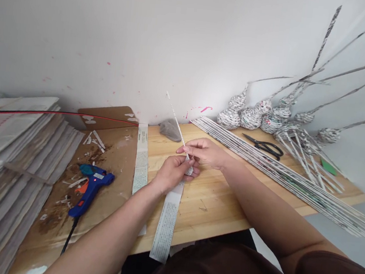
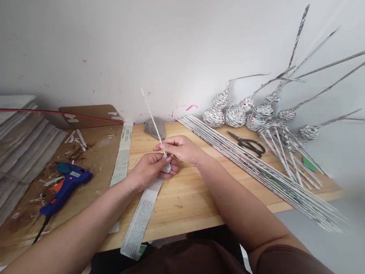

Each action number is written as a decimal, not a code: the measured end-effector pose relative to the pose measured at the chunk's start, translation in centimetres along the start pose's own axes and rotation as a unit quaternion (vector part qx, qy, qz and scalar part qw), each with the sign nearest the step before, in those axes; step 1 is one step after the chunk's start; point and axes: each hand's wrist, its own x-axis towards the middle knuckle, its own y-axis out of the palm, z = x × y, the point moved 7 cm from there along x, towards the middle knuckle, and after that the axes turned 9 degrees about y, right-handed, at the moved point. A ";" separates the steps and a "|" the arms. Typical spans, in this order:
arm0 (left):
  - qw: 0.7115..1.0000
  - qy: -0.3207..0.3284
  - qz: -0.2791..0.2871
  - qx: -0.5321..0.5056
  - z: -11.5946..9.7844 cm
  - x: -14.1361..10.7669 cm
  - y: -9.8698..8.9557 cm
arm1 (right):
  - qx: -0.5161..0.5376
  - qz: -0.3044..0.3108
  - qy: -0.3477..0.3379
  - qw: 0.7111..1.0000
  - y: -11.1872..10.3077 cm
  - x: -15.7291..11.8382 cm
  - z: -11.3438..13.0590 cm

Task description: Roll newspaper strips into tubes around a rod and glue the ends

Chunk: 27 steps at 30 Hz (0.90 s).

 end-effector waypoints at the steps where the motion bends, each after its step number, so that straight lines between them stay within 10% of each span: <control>1: 1.000 -0.001 0.000 0.000 0.0 0.0 0.0 | -0.004 0.000 -0.001 1.000 -0.1 0.0 0.0; 27: 1.000 0.013 -0.016 0.009 0.1 -0.4 0.3 | 0.041 -0.015 0.019 0.999 -0.7 0.6 -0.8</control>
